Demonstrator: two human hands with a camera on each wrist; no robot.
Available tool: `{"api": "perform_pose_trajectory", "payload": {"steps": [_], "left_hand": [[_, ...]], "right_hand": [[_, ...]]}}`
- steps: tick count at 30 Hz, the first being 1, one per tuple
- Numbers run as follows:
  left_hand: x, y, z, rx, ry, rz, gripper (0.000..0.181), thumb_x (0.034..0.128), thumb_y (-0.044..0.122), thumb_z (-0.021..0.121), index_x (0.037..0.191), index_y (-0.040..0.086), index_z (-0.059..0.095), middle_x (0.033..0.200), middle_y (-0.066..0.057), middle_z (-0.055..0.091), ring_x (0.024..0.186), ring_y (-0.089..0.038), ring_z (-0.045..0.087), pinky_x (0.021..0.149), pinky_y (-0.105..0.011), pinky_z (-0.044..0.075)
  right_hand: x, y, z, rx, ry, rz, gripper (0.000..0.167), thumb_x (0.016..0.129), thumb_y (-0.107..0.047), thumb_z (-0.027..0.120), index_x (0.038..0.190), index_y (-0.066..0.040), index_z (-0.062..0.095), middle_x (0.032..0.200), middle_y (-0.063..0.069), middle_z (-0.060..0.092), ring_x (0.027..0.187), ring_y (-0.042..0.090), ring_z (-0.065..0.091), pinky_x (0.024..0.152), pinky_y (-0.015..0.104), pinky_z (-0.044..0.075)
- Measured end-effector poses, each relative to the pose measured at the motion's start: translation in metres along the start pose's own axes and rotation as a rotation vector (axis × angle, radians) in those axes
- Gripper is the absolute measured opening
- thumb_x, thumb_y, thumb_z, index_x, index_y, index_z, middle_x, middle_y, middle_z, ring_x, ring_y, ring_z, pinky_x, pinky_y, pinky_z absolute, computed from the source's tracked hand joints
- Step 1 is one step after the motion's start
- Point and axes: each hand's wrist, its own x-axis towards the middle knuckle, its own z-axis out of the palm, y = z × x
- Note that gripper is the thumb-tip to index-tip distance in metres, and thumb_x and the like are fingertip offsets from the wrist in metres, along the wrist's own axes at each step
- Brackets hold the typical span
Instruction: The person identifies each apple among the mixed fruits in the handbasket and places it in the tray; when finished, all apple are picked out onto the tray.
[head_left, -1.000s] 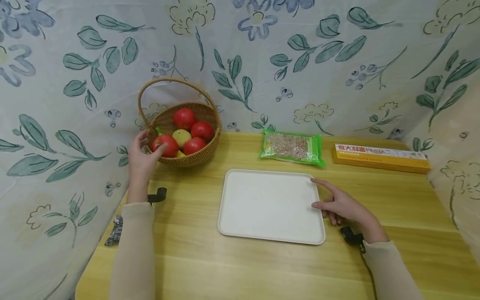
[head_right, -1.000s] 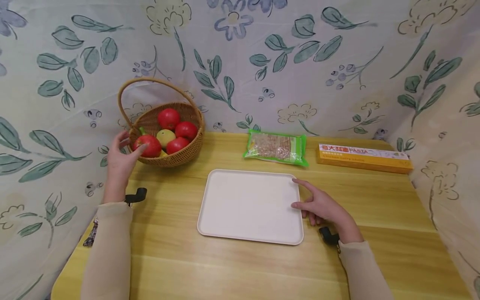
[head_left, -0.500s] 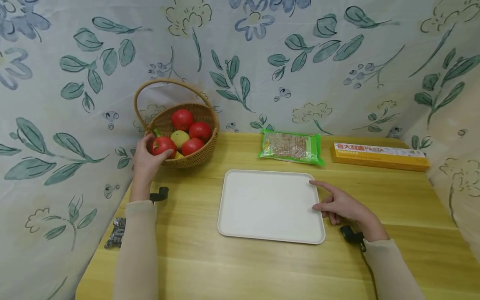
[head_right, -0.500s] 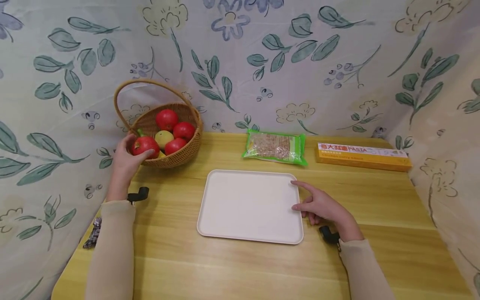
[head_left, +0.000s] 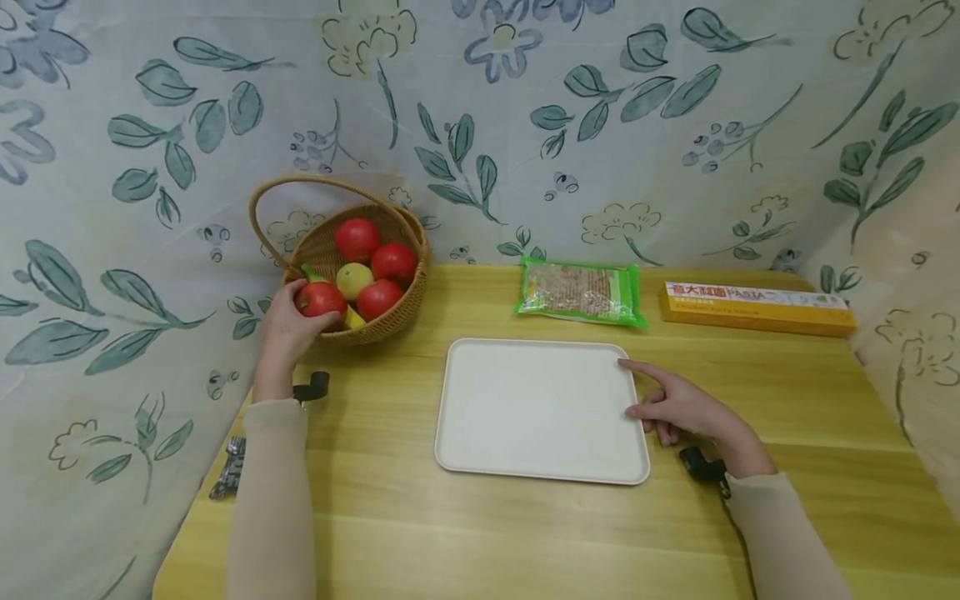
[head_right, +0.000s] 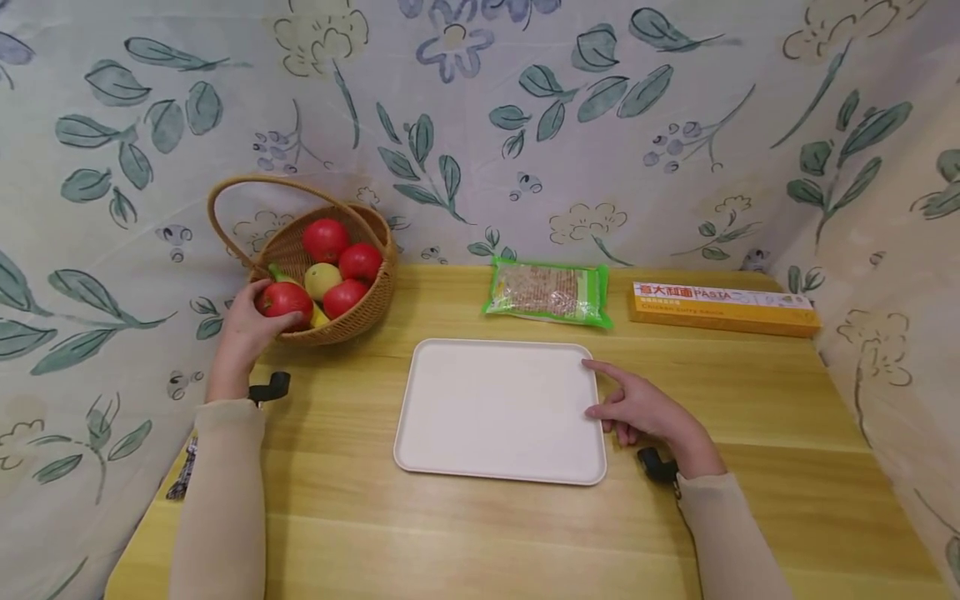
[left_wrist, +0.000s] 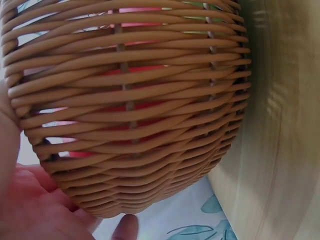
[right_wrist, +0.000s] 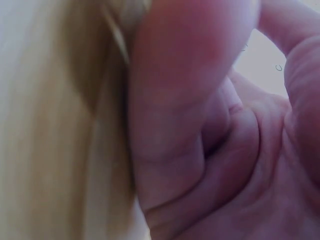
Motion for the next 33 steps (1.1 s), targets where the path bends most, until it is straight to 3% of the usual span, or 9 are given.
{"api": "perform_pose_trajectory", "payload": {"steps": [8,18,22,27,33], "left_hand": [[0.004,0.007,0.003,0.000,0.044,0.031,0.090,0.0928,0.034,0.078,0.166,0.010,0.031,0.169,-0.020,0.037,0.150,-0.044,0.040,0.122,-0.067,0.039],[0.004,0.018,0.004,-0.114,0.143,0.054,0.087,0.0919,0.032,0.080,0.165,0.015,0.035,0.168,-0.014,0.039,0.152,-0.038,0.040,0.124,-0.063,0.039],[0.000,0.026,0.001,-0.245,0.204,0.067,0.085,0.0914,0.031,0.082,0.164,0.019,0.039,0.169,-0.007,0.040,0.156,-0.029,0.038,0.128,-0.053,0.037],[-0.011,0.038,-0.007,-0.481,0.244,0.083,0.078,0.0905,0.025,0.085,0.159,0.028,0.048,0.167,0.002,0.044,0.157,-0.016,0.038,0.130,-0.037,0.035],[-0.029,0.053,-0.011,-0.724,0.212,0.180,0.075,0.0872,0.011,0.088,0.153,0.029,0.056,0.163,0.003,0.048,0.151,-0.017,0.047,0.121,-0.035,0.047]], "right_hand": [[-0.001,0.000,0.001,0.015,-0.006,-0.004,0.092,0.101,-0.022,0.074,0.171,-0.014,0.014,0.073,0.011,0.068,0.047,0.016,0.061,0.044,0.028,0.051],[-0.001,-0.002,0.001,0.009,-0.001,0.010,0.093,0.101,-0.022,0.074,0.171,-0.014,0.014,0.072,0.009,0.067,0.047,0.016,0.060,0.044,0.027,0.050],[-0.002,-0.001,0.001,0.013,0.001,0.018,0.094,0.100,-0.022,0.075,0.171,-0.015,0.014,0.073,0.010,0.068,0.047,0.016,0.061,0.044,0.028,0.051],[-0.002,0.001,0.002,0.012,0.002,0.019,0.093,0.100,-0.023,0.075,0.171,-0.015,0.014,0.072,0.010,0.067,0.048,0.017,0.061,0.044,0.028,0.051],[0.000,0.000,0.001,0.013,0.001,0.011,0.093,0.100,-0.023,0.075,0.171,-0.015,0.014,0.072,0.010,0.067,0.047,0.017,0.061,0.044,0.028,0.051]]}}
